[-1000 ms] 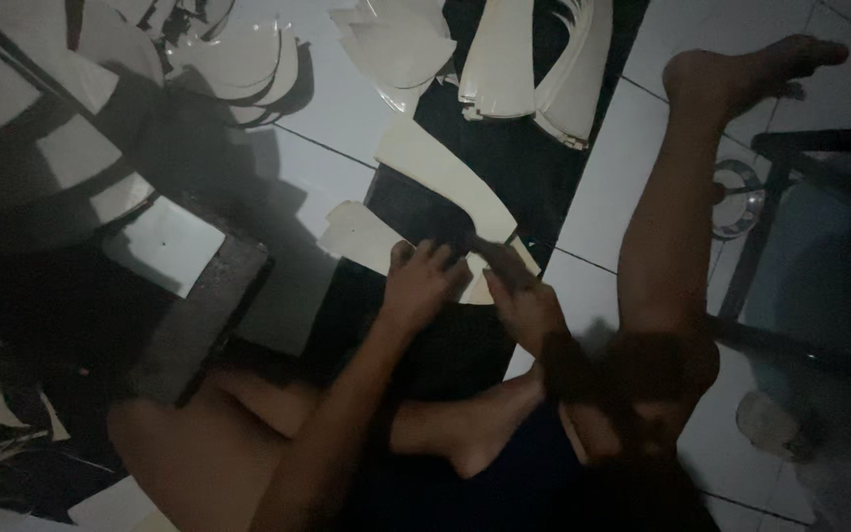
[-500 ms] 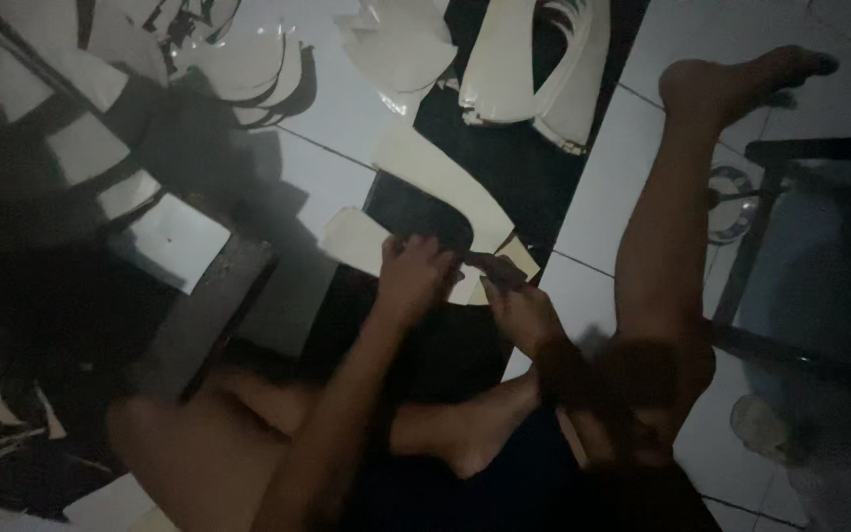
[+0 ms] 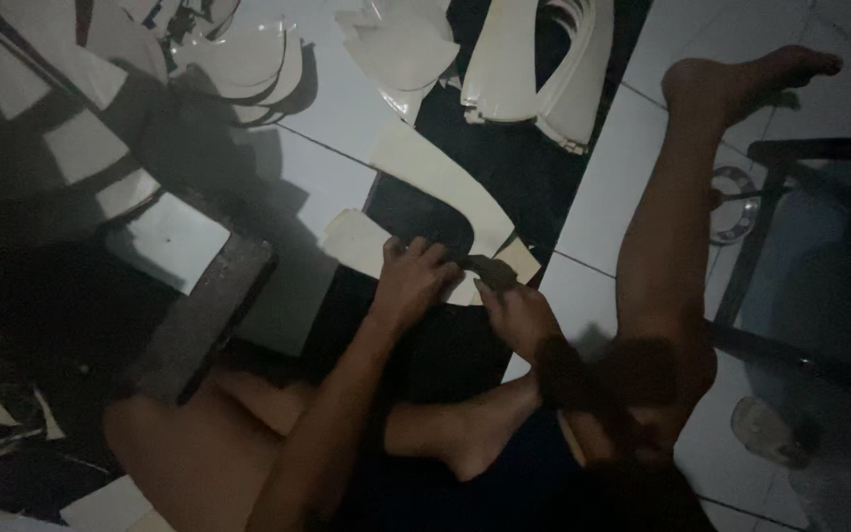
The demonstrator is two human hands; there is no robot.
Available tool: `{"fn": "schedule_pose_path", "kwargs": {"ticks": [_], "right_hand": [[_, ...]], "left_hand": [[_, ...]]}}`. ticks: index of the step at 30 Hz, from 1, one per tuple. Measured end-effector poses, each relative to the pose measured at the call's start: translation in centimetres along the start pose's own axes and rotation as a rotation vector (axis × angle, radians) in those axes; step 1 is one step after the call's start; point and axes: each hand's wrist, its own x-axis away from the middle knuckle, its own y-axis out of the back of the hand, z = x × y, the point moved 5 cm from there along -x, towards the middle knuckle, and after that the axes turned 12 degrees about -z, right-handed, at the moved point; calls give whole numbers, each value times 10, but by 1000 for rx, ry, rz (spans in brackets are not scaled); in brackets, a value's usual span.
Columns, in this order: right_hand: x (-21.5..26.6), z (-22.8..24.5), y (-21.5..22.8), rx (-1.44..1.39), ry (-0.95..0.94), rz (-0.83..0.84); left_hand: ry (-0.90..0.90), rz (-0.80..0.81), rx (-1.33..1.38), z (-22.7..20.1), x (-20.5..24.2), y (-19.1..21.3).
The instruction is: The person sits on the floor and uses a knife to cut a light-colored sheet of material into two long strips. They repeatedly align the pieces and trim the edges, then stack the finished strips.
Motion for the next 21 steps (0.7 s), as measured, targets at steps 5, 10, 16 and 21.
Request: {"fn": "schedule_pose_path", "kwargs": {"ticks": [5, 10, 16, 21], "right_hand": [[4, 5, -6, -175, 208, -224], [3, -6, -12, -26, -20, -24], [3, 21, 12, -106, 138, -35], [6, 33, 16, -160, 32, -56]], "left_hand": [[37, 57, -31, 6, 2, -1], [40, 75, -49, 10, -5, 9], [66, 123, -33, 12, -2, 10], [-71, -7, -61, 9, 2, 11]]}}
